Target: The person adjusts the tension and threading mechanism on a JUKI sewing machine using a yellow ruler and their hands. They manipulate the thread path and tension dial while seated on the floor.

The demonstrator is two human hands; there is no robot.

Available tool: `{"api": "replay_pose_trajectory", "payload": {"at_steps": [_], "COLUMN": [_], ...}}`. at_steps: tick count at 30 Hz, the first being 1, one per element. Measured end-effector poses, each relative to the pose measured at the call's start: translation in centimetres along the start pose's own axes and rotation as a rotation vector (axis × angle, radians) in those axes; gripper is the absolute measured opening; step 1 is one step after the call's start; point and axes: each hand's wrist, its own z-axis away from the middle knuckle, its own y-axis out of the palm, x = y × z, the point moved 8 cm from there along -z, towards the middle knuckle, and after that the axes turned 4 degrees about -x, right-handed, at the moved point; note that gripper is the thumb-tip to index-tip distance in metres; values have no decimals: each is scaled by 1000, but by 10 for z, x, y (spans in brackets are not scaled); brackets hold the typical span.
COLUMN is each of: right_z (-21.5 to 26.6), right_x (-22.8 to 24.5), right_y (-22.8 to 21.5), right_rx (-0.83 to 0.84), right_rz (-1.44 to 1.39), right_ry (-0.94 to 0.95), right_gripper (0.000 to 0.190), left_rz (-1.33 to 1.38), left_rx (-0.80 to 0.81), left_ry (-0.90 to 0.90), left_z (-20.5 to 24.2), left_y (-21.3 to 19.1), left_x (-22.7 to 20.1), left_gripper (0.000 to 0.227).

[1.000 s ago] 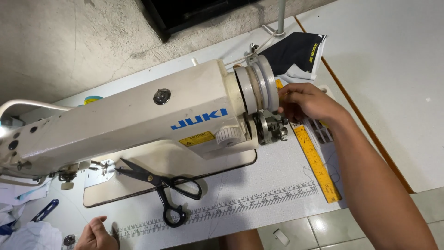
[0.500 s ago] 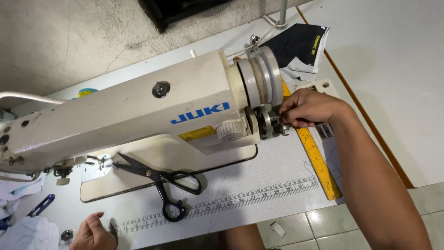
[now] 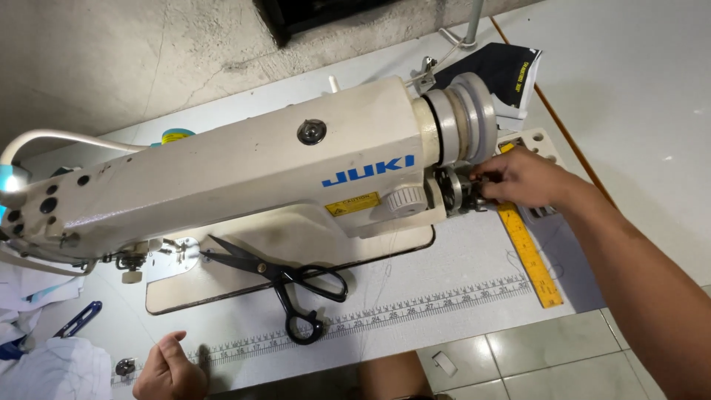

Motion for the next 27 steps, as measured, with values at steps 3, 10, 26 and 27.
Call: {"api": "replay_pose_trajectory", "payload": {"at_steps": [3,10,26,27], "right_z": [-9,7,-4,-1], "right_x": [-18,3,-28,-21], "right_y": [18,16,28,23], "right_rx": [-163,-340,-417,-409], "right_rz": [71,212,67,59], "right_ry": [-323,-658,-752,-743], "right_gripper": [25,48,38,34], "left_rz": [-61,89,76,59], "left_rx": [44,68,-10,-39], "left_ry": [-49,-136,-57,-62], "left_z": [0,5,13,16], "left_y": [-4,8,14,13], "left_x": [0,2,35,39], "left_gripper": [40,39,51,49]}}
